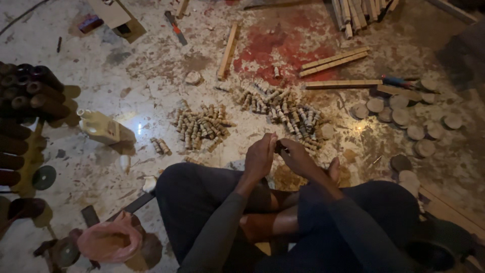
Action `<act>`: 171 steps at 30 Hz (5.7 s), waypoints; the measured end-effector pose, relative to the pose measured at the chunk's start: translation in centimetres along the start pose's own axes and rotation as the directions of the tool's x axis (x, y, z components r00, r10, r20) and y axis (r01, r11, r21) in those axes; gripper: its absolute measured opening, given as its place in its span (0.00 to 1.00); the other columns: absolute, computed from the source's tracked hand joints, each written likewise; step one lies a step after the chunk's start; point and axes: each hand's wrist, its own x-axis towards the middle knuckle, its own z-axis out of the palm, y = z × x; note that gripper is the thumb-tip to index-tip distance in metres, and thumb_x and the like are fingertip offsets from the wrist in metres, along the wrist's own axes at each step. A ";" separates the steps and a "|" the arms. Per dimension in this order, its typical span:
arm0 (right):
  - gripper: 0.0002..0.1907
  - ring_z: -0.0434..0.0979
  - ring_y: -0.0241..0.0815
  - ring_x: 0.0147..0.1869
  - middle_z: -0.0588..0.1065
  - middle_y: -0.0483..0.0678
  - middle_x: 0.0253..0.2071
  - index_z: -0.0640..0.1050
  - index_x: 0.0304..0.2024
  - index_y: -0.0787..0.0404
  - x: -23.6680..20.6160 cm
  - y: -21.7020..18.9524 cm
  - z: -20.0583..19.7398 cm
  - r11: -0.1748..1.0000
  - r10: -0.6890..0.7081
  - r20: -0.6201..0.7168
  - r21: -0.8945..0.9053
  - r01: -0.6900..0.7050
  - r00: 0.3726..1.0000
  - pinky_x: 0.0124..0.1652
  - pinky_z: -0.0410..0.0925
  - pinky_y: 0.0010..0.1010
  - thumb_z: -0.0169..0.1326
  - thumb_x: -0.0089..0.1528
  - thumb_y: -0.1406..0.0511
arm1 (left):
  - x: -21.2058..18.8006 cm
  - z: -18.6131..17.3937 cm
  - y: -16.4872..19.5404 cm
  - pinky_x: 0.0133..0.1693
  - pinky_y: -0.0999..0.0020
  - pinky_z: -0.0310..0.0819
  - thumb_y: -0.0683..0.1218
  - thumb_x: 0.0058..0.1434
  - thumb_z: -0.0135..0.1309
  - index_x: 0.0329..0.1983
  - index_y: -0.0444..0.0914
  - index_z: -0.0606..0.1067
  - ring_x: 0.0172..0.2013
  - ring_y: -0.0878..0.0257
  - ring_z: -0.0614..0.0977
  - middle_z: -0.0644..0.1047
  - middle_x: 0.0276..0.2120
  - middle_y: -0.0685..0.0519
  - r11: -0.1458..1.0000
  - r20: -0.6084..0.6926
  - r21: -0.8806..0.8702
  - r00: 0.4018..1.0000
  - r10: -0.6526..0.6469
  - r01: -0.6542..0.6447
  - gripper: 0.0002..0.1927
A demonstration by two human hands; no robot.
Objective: The person sits on the floor and repeatedly picks up small wooden pieces, joining them by hand. They place the assembled pieces into a growing pile on the floor. Another person works with longer wooden planks in the background.
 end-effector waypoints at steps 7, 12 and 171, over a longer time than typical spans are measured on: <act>0.07 0.76 0.59 0.43 0.74 0.57 0.37 0.76 0.41 0.65 -0.8 -2.4 0.1 0.966 -0.195 -0.168 -0.201 0.160 0.966 0.42 0.69 0.44 0.59 0.61 0.70 | 0.0 2.3 -2.3 0.39 0.53 0.74 0.57 0.78 0.39 0.51 0.38 0.77 0.37 0.44 0.83 0.82 0.38 0.42 0.918 -0.045 -0.376 0.987 -0.153 0.125 0.22; 0.07 0.77 0.54 0.42 0.76 0.56 0.39 0.76 0.45 0.66 0.1 0.0 0.6 0.986 -0.166 -0.008 -0.001 0.166 0.986 0.42 0.69 0.40 0.55 0.66 0.69 | -0.1 1.0 -1.8 0.39 0.55 0.74 0.55 0.77 0.39 0.50 0.38 0.77 0.36 0.47 0.83 0.81 0.35 0.44 0.961 -0.039 -0.257 0.992 -0.118 0.104 0.19; 0.17 0.70 0.31 0.32 0.74 0.40 0.30 0.79 0.42 0.63 0.4 2.9 0.7 0.807 0.350 0.005 0.507 -0.304 0.937 0.32 0.65 0.25 0.53 0.70 0.54 | 6.8 -12.2 11.6 0.57 0.54 0.73 0.51 0.64 0.68 0.58 0.34 0.75 0.55 0.45 0.79 0.79 0.53 0.42 0.880 -0.513 0.264 0.716 0.474 -0.394 0.25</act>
